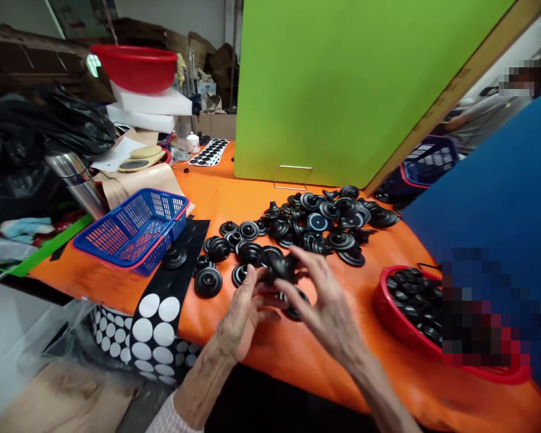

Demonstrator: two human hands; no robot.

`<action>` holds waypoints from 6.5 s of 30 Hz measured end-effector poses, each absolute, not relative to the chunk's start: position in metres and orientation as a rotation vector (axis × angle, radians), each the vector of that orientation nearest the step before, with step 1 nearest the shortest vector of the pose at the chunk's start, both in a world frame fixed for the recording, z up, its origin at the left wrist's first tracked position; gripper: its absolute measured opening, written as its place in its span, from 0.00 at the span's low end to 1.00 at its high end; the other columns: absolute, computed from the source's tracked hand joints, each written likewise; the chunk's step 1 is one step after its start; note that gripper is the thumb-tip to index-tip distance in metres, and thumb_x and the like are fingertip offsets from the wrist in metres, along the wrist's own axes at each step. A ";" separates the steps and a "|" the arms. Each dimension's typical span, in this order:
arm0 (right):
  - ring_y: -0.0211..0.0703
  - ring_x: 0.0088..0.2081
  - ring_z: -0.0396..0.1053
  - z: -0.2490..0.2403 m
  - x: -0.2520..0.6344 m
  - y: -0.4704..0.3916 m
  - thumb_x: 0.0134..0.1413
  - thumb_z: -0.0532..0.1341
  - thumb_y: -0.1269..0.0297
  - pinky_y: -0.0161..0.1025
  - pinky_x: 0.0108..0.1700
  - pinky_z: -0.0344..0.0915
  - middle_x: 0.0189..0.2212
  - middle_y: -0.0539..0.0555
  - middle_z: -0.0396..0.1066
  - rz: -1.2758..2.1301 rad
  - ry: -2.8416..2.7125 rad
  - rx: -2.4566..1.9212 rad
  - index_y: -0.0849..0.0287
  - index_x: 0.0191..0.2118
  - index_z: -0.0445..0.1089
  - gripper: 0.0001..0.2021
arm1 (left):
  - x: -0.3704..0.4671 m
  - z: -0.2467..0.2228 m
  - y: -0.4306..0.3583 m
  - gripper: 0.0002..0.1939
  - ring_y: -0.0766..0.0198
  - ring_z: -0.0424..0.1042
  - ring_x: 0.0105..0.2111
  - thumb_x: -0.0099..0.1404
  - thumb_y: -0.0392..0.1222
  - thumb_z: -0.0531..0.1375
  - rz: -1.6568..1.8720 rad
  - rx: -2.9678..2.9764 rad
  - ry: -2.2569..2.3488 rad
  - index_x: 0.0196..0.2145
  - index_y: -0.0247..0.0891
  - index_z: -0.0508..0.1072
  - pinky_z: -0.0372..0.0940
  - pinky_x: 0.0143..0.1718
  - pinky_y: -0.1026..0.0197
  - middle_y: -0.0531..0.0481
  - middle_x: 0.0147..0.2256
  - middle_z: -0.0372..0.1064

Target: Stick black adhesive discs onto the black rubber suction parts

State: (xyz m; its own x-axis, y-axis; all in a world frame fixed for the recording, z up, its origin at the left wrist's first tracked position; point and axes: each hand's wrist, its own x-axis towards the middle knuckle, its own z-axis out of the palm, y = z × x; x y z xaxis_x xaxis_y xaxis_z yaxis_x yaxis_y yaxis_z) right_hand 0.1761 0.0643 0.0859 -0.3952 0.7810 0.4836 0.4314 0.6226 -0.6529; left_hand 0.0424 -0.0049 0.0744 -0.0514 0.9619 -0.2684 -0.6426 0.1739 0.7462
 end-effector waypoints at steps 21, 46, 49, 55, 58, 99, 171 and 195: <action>0.48 0.39 0.67 0.032 0.177 -0.031 0.60 0.59 0.59 0.49 0.41 0.72 0.41 0.59 0.66 0.449 -1.798 -1.240 0.56 0.54 0.61 0.18 | 0.065 0.048 -0.037 0.19 0.53 0.65 0.56 0.63 0.47 0.61 1.394 0.420 0.834 0.50 0.39 0.73 0.58 0.58 0.53 0.44 0.53 0.69; 0.56 0.43 0.61 0.072 0.340 0.081 0.57 0.54 0.63 0.53 0.45 0.63 0.39 0.64 0.66 -0.418 -1.916 -1.854 0.62 0.43 0.72 0.14 | 0.032 0.073 -0.033 0.18 0.65 0.67 0.21 0.68 0.47 0.53 1.256 -0.155 0.859 0.31 0.30 0.72 0.58 0.13 0.69 0.44 0.25 0.69; 0.57 0.43 0.60 0.070 0.346 0.087 0.56 0.55 0.63 0.52 0.43 0.62 0.40 0.65 0.66 -0.481 -1.998 -1.895 0.63 0.39 0.72 0.12 | 0.035 0.073 -0.033 0.15 0.63 0.69 0.22 0.68 0.45 0.54 1.244 -0.152 0.891 0.28 0.32 0.69 0.64 0.17 0.65 0.46 0.24 0.69; 0.53 0.35 0.66 0.080 0.333 0.072 0.57 0.52 0.64 0.47 0.37 0.63 0.33 0.62 0.70 -0.492 -2.013 -1.781 0.61 0.36 0.66 0.08 | 0.035 0.071 -0.034 0.11 0.57 0.76 0.27 0.67 0.42 0.56 1.252 -0.118 1.035 0.32 0.31 0.71 0.71 0.23 0.61 0.44 0.27 0.73; 0.48 0.33 0.68 0.069 0.308 0.053 0.60 0.51 0.64 0.42 0.35 0.66 0.33 0.59 0.71 -0.315 -2.066 -1.523 0.59 0.40 0.64 0.08 | 0.035 0.068 -0.035 0.08 0.56 0.77 0.31 0.67 0.37 0.56 1.287 -0.024 1.027 0.35 0.30 0.73 0.73 0.27 0.59 0.44 0.33 0.75; 0.42 0.43 0.71 0.039 0.181 -0.041 0.61 0.57 0.69 0.40 0.43 0.74 0.42 0.56 0.67 0.396 -1.888 -1.159 0.53 0.53 0.66 0.15 | 0.055 0.047 -0.049 0.18 0.59 0.74 0.46 0.62 0.47 0.62 1.312 0.784 1.113 0.47 0.36 0.72 0.69 0.46 0.61 0.45 0.46 0.74; 0.53 0.27 0.70 0.073 0.330 0.083 0.40 0.55 0.27 0.55 0.29 0.65 0.33 0.63 0.75 0.303 -1.867 -1.530 0.44 0.33 0.73 0.27 | 0.040 0.042 -0.039 0.12 0.47 0.77 0.38 0.60 0.42 0.62 1.265 0.189 0.829 0.38 0.32 0.69 0.69 0.41 0.51 0.41 0.35 0.74; 0.42 0.40 0.72 0.047 0.182 -0.034 0.62 0.57 0.66 0.42 0.43 0.74 0.42 0.56 0.69 0.531 -1.921 -1.138 0.54 0.52 0.67 0.13 | 0.047 0.043 -0.045 0.16 0.57 0.72 0.43 0.61 0.49 0.61 1.271 0.675 1.086 0.41 0.35 0.70 0.69 0.45 0.56 0.44 0.43 0.72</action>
